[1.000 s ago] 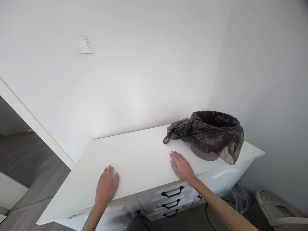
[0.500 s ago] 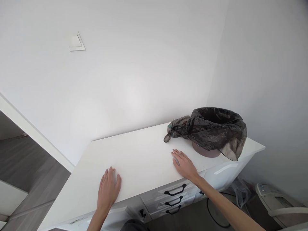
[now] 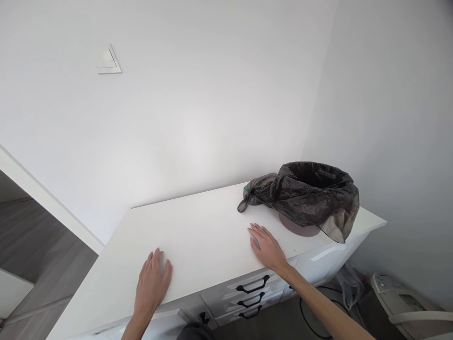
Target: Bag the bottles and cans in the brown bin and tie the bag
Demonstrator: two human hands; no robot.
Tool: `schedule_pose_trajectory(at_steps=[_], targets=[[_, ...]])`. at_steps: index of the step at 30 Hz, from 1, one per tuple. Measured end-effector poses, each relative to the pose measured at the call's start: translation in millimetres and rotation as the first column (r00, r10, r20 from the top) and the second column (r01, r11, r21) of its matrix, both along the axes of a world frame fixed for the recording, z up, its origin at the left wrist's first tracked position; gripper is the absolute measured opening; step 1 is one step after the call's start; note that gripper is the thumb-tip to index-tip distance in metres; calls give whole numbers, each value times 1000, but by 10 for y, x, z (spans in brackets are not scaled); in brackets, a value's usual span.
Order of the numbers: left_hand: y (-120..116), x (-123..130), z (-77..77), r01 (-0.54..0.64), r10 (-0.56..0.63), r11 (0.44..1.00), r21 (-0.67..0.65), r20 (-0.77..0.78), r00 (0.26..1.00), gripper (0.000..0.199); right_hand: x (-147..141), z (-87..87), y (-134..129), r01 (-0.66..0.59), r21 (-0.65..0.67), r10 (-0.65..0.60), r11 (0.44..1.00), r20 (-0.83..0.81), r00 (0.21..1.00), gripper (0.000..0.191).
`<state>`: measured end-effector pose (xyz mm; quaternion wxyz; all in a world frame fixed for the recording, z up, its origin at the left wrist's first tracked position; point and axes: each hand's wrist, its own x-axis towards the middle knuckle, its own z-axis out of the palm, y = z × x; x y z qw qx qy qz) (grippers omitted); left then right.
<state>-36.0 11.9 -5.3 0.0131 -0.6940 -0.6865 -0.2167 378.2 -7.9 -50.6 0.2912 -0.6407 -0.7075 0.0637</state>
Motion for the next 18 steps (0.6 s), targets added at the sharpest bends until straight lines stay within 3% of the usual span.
schedule_pose_trajectory(at_steps=[18], targets=[[-68,108,161,-44,43,997,-61,-5,999,66,-21,103,-29,-3,-3,3,1000,-17,1000,52]])
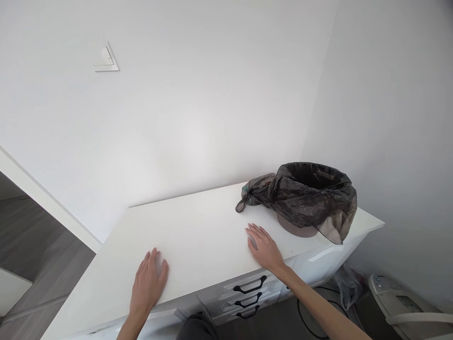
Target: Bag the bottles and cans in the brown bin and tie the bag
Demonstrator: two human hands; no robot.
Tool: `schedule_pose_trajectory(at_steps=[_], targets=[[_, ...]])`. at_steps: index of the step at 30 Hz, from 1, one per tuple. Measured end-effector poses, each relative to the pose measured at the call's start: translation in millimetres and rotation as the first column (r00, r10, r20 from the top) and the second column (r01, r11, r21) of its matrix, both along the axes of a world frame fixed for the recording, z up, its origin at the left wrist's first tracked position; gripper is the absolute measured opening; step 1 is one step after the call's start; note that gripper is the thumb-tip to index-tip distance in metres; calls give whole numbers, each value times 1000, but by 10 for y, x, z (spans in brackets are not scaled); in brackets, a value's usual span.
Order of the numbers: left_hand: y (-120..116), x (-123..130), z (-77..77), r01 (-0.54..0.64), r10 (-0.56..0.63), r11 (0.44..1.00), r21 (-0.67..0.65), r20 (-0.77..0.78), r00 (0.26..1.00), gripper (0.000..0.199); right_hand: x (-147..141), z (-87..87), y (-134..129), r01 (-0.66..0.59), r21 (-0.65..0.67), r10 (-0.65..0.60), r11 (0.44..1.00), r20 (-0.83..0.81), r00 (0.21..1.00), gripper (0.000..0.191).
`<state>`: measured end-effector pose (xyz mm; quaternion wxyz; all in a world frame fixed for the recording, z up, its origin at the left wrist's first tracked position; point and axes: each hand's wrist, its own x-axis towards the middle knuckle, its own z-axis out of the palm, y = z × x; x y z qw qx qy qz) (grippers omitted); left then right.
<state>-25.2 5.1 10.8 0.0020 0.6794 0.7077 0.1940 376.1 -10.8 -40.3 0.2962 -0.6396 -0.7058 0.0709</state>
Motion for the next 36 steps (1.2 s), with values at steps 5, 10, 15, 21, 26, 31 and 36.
schedule_pose_trajectory(at_steps=[5,10,15,21,26,31,36], targets=[[15,-36,-44,4,-4,999,33,8,1000,63,-8,18,10,8,-1,-8,1000,-14,1000,51],[12,-72,-71,18,-18,999,37,-2,1000,63,2,-30,43,1,2,-1,1000,-22,1000,52],[0,-75,-67,30,-30,998,48,12,999,60,9,-72,44,6,10,-5,1000,-25,1000,52],[-3,-73,-52,27,-29,998,50,42,999,57,-1,-50,27,2,9,-2,1000,-15,1000,52],[-8,-83,-54,0,0,1000,5,103,995,57,9,-68,22,-5,8,5,1000,-9,1000,52],[-5,-77,-40,-3,3,1000,4,141,990,53,11,-37,19,-1,1,1,1000,-12,1000,51],[-62,-61,35,-62,65,998,-23,168,984,48,-6,6,5,-2,-8,2,1000,-17,1000,50]])
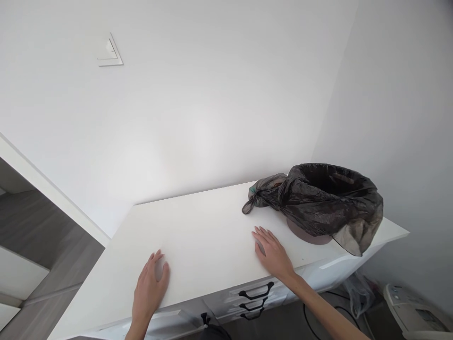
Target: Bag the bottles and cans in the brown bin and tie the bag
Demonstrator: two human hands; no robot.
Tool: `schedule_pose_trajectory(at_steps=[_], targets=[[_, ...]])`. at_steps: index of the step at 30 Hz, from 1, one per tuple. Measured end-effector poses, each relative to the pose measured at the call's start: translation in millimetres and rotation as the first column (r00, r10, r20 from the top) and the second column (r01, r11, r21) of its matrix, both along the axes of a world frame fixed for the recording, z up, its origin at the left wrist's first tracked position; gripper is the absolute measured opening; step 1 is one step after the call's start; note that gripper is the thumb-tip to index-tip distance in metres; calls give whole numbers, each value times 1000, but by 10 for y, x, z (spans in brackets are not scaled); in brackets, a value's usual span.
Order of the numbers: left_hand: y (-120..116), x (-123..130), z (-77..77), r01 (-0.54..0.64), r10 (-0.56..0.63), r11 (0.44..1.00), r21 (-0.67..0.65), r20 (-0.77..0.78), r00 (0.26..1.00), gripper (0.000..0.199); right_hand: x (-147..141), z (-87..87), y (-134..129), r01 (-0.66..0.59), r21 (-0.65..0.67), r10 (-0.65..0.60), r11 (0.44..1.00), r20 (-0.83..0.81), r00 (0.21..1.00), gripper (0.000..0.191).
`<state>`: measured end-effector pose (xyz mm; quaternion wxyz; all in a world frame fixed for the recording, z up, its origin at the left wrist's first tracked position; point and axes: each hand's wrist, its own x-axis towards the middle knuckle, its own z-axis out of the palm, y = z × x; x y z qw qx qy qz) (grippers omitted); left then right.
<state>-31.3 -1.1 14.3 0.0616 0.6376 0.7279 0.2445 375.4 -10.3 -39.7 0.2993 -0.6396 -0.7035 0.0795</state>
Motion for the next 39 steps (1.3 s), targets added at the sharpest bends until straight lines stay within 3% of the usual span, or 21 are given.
schedule_pose_trajectory(at_steps=[5,14,17,21,25,28,34,39], targets=[[-52,15,65,-46,47,999,-27,44,998,48,5,-47,-2,0,7,0,1000,6,1000,50],[-43,20,41,-70,72,996,-51,47,996,46,54,-110,12,-4,-28,3,1000,-13,1000,49],[-52,29,49,-76,78,996,-43,40,996,46,106,-49,164,-28,-2,28,1000,-49,998,54],[-60,34,61,-67,69,997,-40,50,996,44,180,159,548,-62,15,63,998,-35,997,60],[-65,35,80,-63,64,998,-27,57,996,41,206,349,902,74,-49,-74,996,1,997,56],[-73,35,95,-65,66,998,-18,54,996,40,217,379,1065,146,-81,-145,986,21,989,50],[-76,2,84,-58,58,998,-11,59,997,39,193,280,1199,133,-64,-134,989,-8,991,45],[-64,-33,43,-47,46,999,21,51,998,38,11,250,1041,56,-60,-61,997,-77,995,39]])
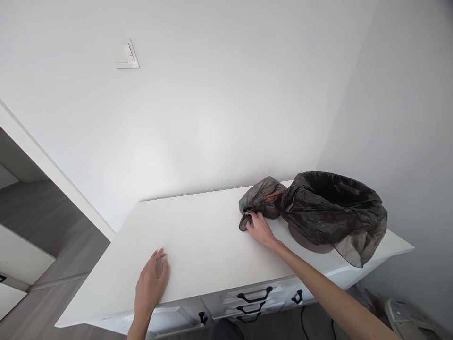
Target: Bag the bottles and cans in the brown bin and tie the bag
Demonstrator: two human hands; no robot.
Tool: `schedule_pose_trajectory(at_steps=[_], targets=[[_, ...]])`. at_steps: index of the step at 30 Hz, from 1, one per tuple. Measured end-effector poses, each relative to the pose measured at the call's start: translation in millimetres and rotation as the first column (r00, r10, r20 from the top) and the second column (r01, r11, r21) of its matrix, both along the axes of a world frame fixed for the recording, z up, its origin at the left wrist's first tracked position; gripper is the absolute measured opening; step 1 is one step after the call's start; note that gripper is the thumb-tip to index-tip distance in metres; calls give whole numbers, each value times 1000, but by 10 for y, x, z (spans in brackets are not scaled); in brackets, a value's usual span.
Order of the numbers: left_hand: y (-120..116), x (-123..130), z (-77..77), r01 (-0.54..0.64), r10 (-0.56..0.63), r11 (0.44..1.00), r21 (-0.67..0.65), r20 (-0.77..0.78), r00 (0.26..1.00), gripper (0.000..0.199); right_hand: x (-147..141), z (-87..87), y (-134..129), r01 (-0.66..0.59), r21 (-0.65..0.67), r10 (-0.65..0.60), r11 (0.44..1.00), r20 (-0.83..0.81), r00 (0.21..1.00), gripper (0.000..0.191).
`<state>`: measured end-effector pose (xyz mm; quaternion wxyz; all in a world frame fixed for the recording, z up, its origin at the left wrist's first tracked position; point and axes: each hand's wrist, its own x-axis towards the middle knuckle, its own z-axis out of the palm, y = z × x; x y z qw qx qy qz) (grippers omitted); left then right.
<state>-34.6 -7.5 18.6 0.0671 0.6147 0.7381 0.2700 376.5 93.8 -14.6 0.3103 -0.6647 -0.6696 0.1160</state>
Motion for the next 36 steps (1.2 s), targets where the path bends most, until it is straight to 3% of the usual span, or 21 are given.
schedule_pose_trajectory(at_steps=[5,10,13,16,20,23,26,30,36], targets=[[-17,2,14,27,-26,999,43,-17,1000,37,-306,61,-450,-153,133,167,979,-102,981,30],[-77,54,51,89,-82,985,144,-55,995,33,-549,294,-1037,-322,201,365,925,-239,900,24],[-164,200,122,219,-213,945,242,-48,976,30,-584,449,-1334,-449,218,497,867,-290,818,23],[-284,496,268,391,-398,853,345,-53,916,27,-555,478,-1517,-489,270,556,829,-322,766,21],[-397,961,448,567,-542,730,383,-181,820,24,-488,298,-1576,-379,312,480,871,-381,790,26],[-389,1199,440,628,-572,700,339,-259,778,26,-470,143,-1524,-390,287,477,875,-374,795,37],[-333,1321,314,642,-575,709,292,-288,766,35,-522,64,-1436,-460,249,521,852,-311,795,45],[-262,1383,101,609,-569,741,282,-217,793,58,-682,39,-1320,-496,214,536,841,-216,816,49],[-222,1333,-162,606,-590,749,268,-147,794,74,-823,48,-1267,-468,227,490,854,-50,870,30]])
